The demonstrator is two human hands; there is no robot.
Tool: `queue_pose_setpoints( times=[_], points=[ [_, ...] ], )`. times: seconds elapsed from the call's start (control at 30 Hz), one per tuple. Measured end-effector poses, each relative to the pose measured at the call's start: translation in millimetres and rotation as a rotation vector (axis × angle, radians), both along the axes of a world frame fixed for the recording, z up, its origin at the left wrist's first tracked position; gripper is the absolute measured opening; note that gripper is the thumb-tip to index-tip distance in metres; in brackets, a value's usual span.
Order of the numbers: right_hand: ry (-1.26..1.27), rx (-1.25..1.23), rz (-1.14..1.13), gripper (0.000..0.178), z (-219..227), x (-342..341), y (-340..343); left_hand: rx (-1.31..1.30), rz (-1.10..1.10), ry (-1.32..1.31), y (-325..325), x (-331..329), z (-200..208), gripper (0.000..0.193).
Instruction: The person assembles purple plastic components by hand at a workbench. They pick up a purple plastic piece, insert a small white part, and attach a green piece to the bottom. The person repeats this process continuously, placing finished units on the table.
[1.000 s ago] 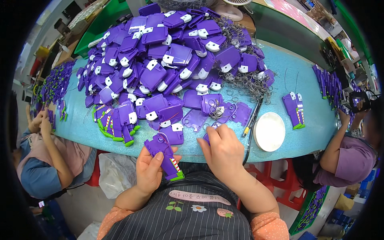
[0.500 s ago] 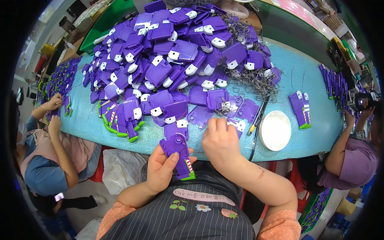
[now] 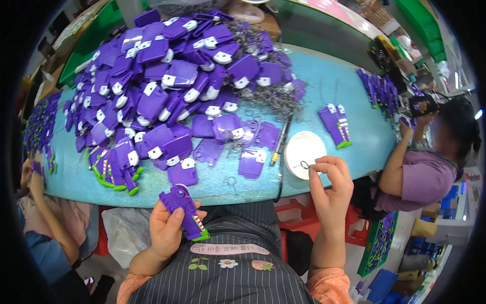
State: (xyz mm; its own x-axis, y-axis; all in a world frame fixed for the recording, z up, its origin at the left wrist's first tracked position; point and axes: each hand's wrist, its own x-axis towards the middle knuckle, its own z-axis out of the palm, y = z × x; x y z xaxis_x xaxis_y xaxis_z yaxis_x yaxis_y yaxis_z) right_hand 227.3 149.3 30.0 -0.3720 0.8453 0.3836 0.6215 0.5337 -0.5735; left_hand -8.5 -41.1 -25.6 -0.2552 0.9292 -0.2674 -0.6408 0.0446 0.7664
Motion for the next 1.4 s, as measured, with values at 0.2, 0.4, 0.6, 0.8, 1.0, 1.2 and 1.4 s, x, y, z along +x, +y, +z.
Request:
queue_pose_setpoints(
  times=[0.2, 0.4, 0.6, 0.8, 1.0, 1.2, 1.4],
  points=[
    [-0.163, 0.038, -0.001, 0.006, -30.4, 17.6, 6.9, 0.012, -0.135, 0.007, -3.7, 10.1, 4.2, 0.033],
    [0.244, -0.085, -0.096, 0.003, -18.5, 17.4, 0.0, -0.018, -0.156, 0.060, -6.3, 11.4, 14.2, 0.034],
    [0.648, -0.551, 0.251, 0.004, -6.9, -22.0, -42.6, 0.041, -0.228, -0.025, 5.2, 20.6, 17.8, 0.035],
    [0.629, -0.762, 0.490, 0.009, -23.6, -55.2, -69.9, 0.038, -0.333, -0.002, 13.3, 18.8, 28.7, 0.037],
    [0.648, -1.012, 0.523, 0.008, -30.8, -54.5, -71.8, 0.050, -0.327, 0.047, 11.9, 17.8, 20.8, 0.036],
    [0.488, -1.162, 0.568, 0.023, -16.6, -40.5, -52.4, 0.010, -0.567, 0.187, 9.3, 10.7, 17.0, 0.034],
    [0.373, -1.407, 0.699, 0.020, -0.7, -39.1, -29.4, 0.070, -0.662, 0.496, 13.3, 7.6, 28.4, 0.027]
  ],
)
